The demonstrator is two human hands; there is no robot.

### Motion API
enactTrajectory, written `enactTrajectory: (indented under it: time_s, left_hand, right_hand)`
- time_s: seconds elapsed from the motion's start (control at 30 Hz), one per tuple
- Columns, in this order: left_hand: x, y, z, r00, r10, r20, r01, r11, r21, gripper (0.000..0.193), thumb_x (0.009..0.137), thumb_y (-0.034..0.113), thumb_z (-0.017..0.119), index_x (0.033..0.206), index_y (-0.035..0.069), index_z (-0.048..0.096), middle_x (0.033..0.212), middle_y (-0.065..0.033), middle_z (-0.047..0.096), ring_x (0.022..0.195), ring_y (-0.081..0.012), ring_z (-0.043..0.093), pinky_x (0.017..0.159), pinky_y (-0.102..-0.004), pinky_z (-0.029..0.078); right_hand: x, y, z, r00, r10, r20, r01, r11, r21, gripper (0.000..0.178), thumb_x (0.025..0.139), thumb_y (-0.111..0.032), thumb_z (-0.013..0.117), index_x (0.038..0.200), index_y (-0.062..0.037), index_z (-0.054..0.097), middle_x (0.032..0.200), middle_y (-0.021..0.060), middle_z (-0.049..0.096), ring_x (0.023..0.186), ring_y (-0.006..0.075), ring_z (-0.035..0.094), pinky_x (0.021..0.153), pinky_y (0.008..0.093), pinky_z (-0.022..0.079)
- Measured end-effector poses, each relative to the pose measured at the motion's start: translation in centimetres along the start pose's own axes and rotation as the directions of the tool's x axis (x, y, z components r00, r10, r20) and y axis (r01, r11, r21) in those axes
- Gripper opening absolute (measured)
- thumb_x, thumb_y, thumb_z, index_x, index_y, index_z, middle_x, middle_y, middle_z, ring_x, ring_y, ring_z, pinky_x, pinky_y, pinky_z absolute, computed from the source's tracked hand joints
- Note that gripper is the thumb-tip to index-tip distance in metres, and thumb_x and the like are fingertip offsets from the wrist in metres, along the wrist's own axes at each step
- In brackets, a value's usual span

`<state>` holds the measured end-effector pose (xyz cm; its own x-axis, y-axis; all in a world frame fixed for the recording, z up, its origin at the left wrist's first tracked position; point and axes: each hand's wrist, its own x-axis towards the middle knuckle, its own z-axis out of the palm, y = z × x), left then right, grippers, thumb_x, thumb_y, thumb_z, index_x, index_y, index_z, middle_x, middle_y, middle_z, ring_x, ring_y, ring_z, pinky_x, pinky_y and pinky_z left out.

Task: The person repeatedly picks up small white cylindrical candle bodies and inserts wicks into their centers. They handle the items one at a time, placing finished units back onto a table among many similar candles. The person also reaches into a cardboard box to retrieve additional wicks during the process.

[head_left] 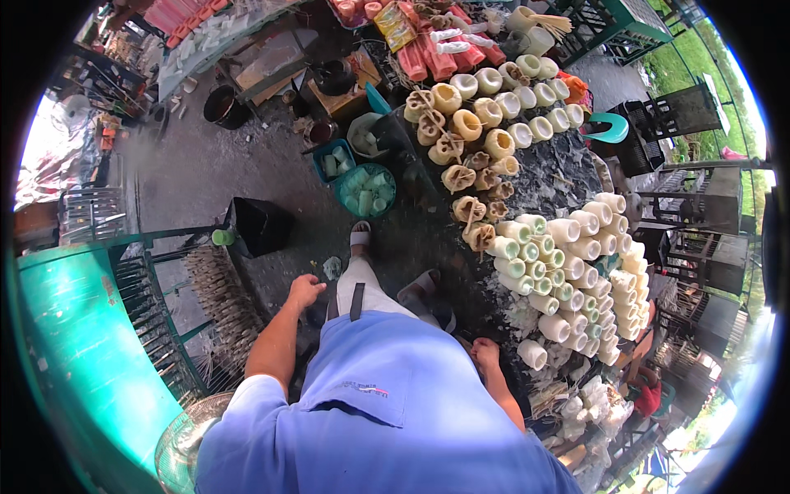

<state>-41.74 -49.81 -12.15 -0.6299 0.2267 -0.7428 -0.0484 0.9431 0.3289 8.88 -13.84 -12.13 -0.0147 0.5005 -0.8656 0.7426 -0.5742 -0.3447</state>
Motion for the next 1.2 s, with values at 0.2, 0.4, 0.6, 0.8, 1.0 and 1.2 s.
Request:
enactTrajectory:
  time_s: [0.2, 0.4, 0.6, 0.8, 1.0, 1.2]
  left_hand:
    - [5.1, -0.8, -5.9, 0.998, -0.007, -0.057, 0.0, 0.992, -0.124, 0.05, 0.09, 0.035, 0.087, 0.124, -0.001, 0.078, 0.116, -0.0225, 0.08, 0.112, -0.0362, 0.077, 0.1, -0.0437, 0.059]
    - [6.0, -4.1, -10.8, 0.989, -0.071, -0.131, 0.038, 0.97, -0.238, 0.047, 0.091, 0.035, 0.086, 0.121, 0.0, 0.079, 0.114, -0.0226, 0.081, 0.109, -0.0381, 0.077, 0.098, -0.0438, 0.06]
    - [5.5, -7.4, -11.6, 0.973, -0.147, -0.176, 0.117, 0.979, -0.17, 0.048, 0.089, 0.035, 0.088, 0.12, 0.001, 0.08, 0.116, -0.0207, 0.08, 0.111, -0.0344, 0.077, 0.097, -0.0439, 0.06]
    - [4.4, -8.6, -11.1, 0.976, -0.172, -0.134, 0.146, 0.972, -0.186, 0.05, 0.087, 0.04, 0.089, 0.119, 0.003, 0.08, 0.117, -0.0206, 0.08, 0.114, -0.0367, 0.076, 0.1, -0.0452, 0.06]
    - [8.6, -8.7, -15.6, 0.965, -0.179, -0.194, 0.131, 0.963, -0.235, 0.038, 0.091, 0.037, 0.088, 0.111, 0.005, 0.081, 0.097, -0.0155, 0.08, 0.09, -0.0279, 0.077, 0.077, -0.0417, 0.062]
    - [19.1, -2.8, -28.2, 0.967, -0.158, -0.201, -0.101, 0.486, -0.868, 0.03, 0.097, 0.025, 0.086, 0.113, 0.004, 0.072, 0.084, -0.0026, 0.067, 0.063, -0.0123, 0.062, 0.052, -0.0296, 0.052]
  right_hand:
    - [-2.8, -5.2, 5.8, 0.972, -0.201, -0.125, 0.09, 0.802, -0.59, 0.065, 0.074, -0.007, 0.093, 0.135, 0.0009, 0.071, 0.102, 0.0113, 0.076, 0.096, 0.0248, 0.073, 0.089, 0.0397, 0.061]
    - [-0.9, -12.5, 12.4, 0.996, -0.078, 0.036, 0.077, 0.997, 0.019, 0.043, 0.091, -0.009, 0.085, 0.13, 0.0028, 0.071, 0.09, 0.0102, 0.074, 0.069, 0.0181, 0.069, 0.064, 0.0344, 0.059]
    - [0.0, -16.8, 15.4, 0.972, -0.23, 0.042, 0.232, 0.929, -0.289, 0.029, 0.095, -0.011, 0.08, 0.121, 0.0016, 0.076, 0.087, 0.0073, 0.074, 0.066, 0.0169, 0.067, 0.058, 0.0337, 0.056]
    - [2.4, -18.1, 15.5, 0.988, -0.075, 0.132, 0.128, 0.879, -0.459, 0.022, 0.098, -0.01, 0.076, 0.118, -0.0022, 0.077, 0.088, 0.0101, 0.075, 0.068, 0.0198, 0.069, 0.058, 0.0342, 0.056]
    - [4.1, -20.4, 18.3, 0.944, -0.109, 0.311, 0.198, 0.942, -0.272, 0.013, 0.1, -0.019, 0.078, 0.105, -0.0073, 0.075, 0.085, 0.0075, 0.069, 0.073, 0.0215, 0.066, 0.062, 0.0405, 0.055]
    - [3.6, -38.5, 33.1, 0.87, -0.21, 0.447, 0.138, 0.972, 0.189, 0.023, 0.105, -0.019, 0.065, 0.084, -0.0122, 0.059, 0.068, -0.0008, 0.052, 0.053, 0.0125, 0.047, 0.045, 0.0306, 0.035]
